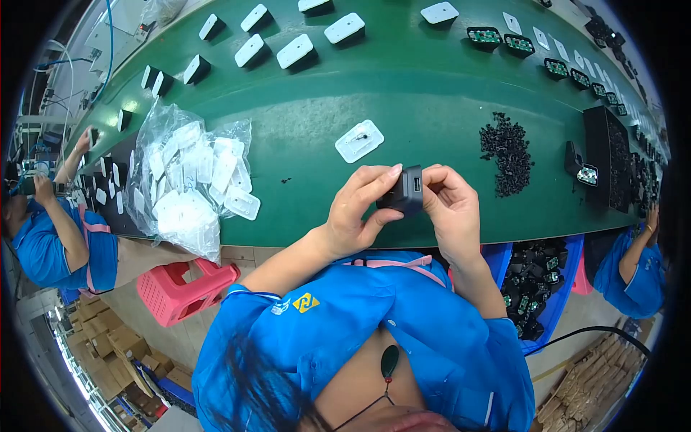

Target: The person assembles small electronic modules by hand, fitting small black components and white panels into a plastic housing with a circuit board.

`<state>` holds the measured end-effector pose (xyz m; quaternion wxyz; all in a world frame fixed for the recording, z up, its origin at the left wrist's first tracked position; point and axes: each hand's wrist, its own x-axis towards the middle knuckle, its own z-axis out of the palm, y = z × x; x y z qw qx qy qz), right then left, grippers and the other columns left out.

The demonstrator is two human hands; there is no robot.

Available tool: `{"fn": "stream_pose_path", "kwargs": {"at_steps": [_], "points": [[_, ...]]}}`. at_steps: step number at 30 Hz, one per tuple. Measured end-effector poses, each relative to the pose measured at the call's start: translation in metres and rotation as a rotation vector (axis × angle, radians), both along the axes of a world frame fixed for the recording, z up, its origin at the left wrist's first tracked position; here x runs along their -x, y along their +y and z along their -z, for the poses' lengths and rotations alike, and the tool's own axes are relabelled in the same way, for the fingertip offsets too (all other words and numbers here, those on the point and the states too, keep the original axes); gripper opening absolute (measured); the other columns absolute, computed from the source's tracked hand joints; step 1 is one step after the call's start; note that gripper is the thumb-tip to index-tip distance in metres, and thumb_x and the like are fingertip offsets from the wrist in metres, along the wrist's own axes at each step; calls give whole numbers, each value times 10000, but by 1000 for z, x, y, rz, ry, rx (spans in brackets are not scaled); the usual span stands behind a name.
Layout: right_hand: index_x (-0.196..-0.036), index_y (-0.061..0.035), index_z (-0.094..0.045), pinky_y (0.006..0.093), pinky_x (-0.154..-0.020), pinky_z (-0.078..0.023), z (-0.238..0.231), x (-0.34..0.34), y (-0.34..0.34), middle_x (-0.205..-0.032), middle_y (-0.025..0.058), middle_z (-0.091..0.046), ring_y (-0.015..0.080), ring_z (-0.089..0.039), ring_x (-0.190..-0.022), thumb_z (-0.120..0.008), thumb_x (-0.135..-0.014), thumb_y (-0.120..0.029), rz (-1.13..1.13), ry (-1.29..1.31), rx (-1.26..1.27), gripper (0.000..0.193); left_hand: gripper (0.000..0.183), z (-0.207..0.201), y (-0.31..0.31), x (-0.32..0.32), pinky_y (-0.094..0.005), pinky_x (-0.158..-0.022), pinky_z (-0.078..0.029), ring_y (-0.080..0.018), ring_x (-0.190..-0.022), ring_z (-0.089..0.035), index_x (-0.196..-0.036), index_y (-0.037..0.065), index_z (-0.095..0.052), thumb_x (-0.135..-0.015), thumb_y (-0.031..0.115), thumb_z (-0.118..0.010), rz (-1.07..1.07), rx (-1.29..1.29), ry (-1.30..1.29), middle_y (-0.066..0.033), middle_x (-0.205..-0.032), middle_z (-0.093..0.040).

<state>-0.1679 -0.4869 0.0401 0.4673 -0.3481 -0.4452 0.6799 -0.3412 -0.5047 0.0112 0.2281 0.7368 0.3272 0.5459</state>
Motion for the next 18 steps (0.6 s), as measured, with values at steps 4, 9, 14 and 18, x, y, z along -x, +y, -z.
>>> {"fn": "stream_pose_path", "kwargs": {"at_steps": [4,9,14,18], "points": [[-871,26,-588,308,-695,-468,-5,4,-1,-889,125,-586,237,-569,-772,-632,-780,79,254,-588,-783,114,585,-1,-3,1,-357,-815,-496,-308,-988,-581,-1328,6,-450,-810,90,-708,12,23,10,-190,-1175,-550],[-900,6,-626,366,-680,-461,-8,8,1,-900,137,-569,285,-550,-801,-600,-662,-9,153,-956,-1122,240,514,9,-10,3,-303,-840,-476,-203,-1036,-559,-1355,6,-418,-915,179,-620,120,508,-356,-131,-1189,-543],[-1134,-7,-554,290,-818,-458,10,-6,23,-1135,78,-546,170,-574,-955,-680,-870,-208,-73,-129,-203,355,496,4,-8,11,-263,-687,-492,-150,-911,-598,-1339,30,-404,-974,347,-516,542,1047,-892,-93,-1113,-580],[-1301,62,-445,327,-885,-513,7,-7,23,-1354,205,-486,247,-574,-1125,-584,-835,-601,-472,93,186,822,642,6,-5,5,-259,-593,-489,-214,-802,-644,-1352,24,-349,-930,472,-530,614,1206,-946,-149,-1008,-606]]}}
